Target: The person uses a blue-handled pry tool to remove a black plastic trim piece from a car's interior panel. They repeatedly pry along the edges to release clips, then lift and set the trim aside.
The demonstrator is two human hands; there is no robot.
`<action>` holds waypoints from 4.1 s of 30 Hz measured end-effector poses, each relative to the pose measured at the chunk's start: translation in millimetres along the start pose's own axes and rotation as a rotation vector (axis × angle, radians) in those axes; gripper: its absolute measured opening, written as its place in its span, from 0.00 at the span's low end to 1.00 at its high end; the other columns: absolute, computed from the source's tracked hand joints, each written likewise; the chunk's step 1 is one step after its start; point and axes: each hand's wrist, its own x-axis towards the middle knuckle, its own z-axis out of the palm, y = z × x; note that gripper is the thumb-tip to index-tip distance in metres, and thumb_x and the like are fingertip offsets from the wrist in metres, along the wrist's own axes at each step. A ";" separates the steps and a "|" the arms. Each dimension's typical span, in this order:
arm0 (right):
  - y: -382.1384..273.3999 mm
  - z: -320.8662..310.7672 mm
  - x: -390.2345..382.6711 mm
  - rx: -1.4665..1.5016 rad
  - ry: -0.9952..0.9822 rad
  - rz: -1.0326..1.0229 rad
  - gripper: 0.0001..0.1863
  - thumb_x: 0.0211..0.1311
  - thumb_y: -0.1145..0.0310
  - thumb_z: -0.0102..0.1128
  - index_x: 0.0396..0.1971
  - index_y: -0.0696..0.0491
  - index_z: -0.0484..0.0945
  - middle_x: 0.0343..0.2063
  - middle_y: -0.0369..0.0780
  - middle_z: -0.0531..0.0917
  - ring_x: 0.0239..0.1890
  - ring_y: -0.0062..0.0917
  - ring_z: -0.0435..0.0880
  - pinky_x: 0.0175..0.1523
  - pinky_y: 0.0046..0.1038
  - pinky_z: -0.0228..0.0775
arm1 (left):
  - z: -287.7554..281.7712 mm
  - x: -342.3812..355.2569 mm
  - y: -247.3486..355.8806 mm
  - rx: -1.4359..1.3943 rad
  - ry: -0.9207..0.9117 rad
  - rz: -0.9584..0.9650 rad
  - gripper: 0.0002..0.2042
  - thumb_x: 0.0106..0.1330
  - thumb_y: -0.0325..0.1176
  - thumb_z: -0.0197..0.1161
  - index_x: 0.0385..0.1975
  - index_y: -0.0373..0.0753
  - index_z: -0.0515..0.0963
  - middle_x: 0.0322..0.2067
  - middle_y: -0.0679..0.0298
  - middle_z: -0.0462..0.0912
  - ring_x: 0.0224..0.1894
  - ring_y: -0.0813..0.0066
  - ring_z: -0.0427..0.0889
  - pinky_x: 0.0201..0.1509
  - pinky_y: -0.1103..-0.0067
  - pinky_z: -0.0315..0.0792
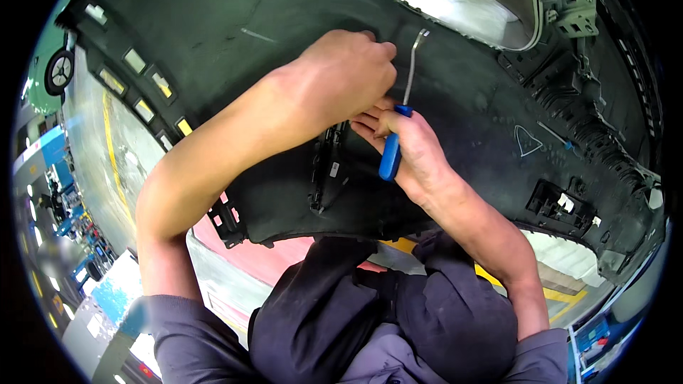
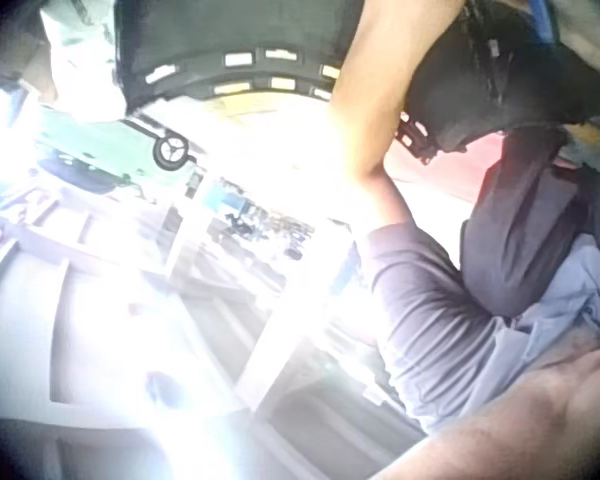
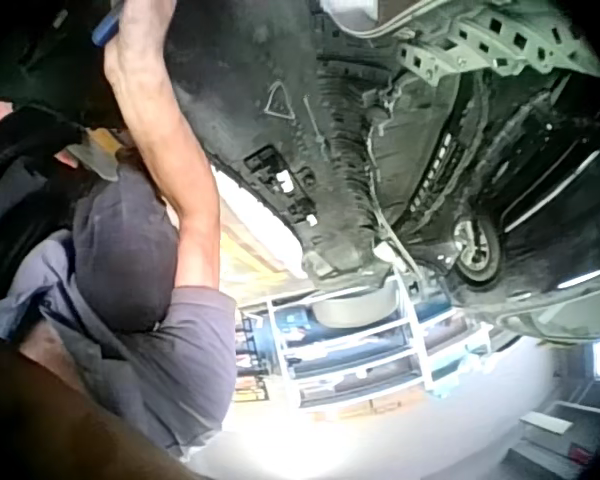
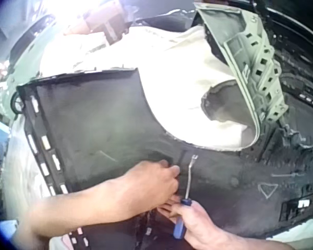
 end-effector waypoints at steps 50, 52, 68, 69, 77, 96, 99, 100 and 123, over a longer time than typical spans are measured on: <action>-58.5 101.9 -80.6 -2.133 -0.358 0.051 0.17 0.84 0.66 0.54 0.63 0.60 0.73 0.33 0.59 0.86 0.37 0.56 0.87 0.40 0.53 0.80 | 28.3 -18.1 11.9 -0.016 -0.090 0.078 0.11 0.64 0.32 0.74 0.45 0.44 0.94 0.48 0.64 0.95 0.51 0.62 0.93 0.47 0.65 0.87; -54.6 105.9 -86.6 -2.095 -0.380 -0.012 0.21 0.83 0.68 0.55 0.69 0.59 0.70 0.35 0.57 0.87 0.34 0.56 0.87 0.38 0.52 0.80 | 28.3 -18.9 12.0 -0.016 -0.077 0.081 0.11 0.64 0.32 0.74 0.45 0.44 0.94 0.47 0.64 0.95 0.50 0.63 0.93 0.46 0.65 0.87; -69.0 146.4 -63.8 -2.670 -0.762 -0.099 0.35 0.63 0.73 0.62 0.74 0.51 0.75 0.23 0.41 0.82 0.24 0.35 0.87 0.30 0.38 0.77 | 36.2 -24.0 16.0 -0.147 -0.041 0.097 0.11 0.68 0.33 0.69 0.47 0.46 0.93 0.46 0.65 0.95 0.49 0.61 0.94 0.44 0.64 0.87; -70.4 156.9 -55.3 -2.660 -0.720 -0.033 0.27 0.71 0.71 0.62 0.69 0.45 0.82 0.19 0.41 0.81 0.23 0.35 0.87 0.31 0.38 0.80 | 40.5 -22.7 15.4 -0.165 -0.026 0.104 0.08 0.67 0.33 0.69 0.42 0.45 0.92 0.42 0.65 0.95 0.46 0.62 0.94 0.42 0.65 0.86; -76.3 180.3 -22.9 -2.655 -0.968 0.027 0.19 0.76 0.70 0.59 0.62 0.48 0.87 0.21 0.45 0.86 0.25 0.40 0.89 0.30 0.39 0.81 | 36.8 -20.0 11.3 -0.330 -0.062 0.078 0.06 0.66 0.31 0.67 0.34 0.42 0.91 0.36 0.62 0.94 0.41 0.60 0.94 0.39 0.65 0.85; -48.7 162.9 -44.0 -2.590 -0.543 0.254 0.23 0.75 0.68 0.58 0.67 0.48 0.84 0.31 0.52 0.90 0.33 0.45 0.92 0.44 0.44 0.86 | 24.6 -25.9 16.6 -0.467 -0.116 -0.015 0.13 0.68 0.36 0.67 0.47 0.42 0.92 0.45 0.58 0.94 0.50 0.56 0.91 0.48 0.60 0.86; -45.3 167.4 -39.6 -2.730 -0.661 0.168 0.24 0.73 0.69 0.58 0.67 0.46 0.85 0.27 0.47 0.89 0.31 0.41 0.92 0.40 0.43 0.86 | 9.6 -41.7 12.2 -0.640 -0.138 -0.064 0.14 0.67 0.38 0.67 0.47 0.43 0.92 0.46 0.57 0.93 0.51 0.54 0.91 0.51 0.59 0.85; -43.9 166.8 -39.2 -2.770 -0.698 0.125 0.24 0.73 0.69 0.58 0.67 0.45 0.85 0.26 0.46 0.89 0.30 0.40 0.92 0.38 0.42 0.86 | 10.1 -44.6 11.8 -0.689 -0.124 -0.083 0.14 0.67 0.39 0.67 0.47 0.43 0.92 0.47 0.57 0.93 0.51 0.54 0.91 0.52 0.59 0.85; -78.9 107.3 -55.3 -1.992 -0.241 0.443 0.19 0.86 0.56 0.53 0.55 0.58 0.77 0.29 0.55 0.86 0.35 0.53 0.86 0.42 0.51 0.76 | 27.5 -2.9 19.3 -0.279 -0.183 0.013 0.16 0.65 0.27 0.70 0.53 0.41 0.92 0.55 0.57 0.92 0.56 0.53 0.90 0.54 0.57 0.85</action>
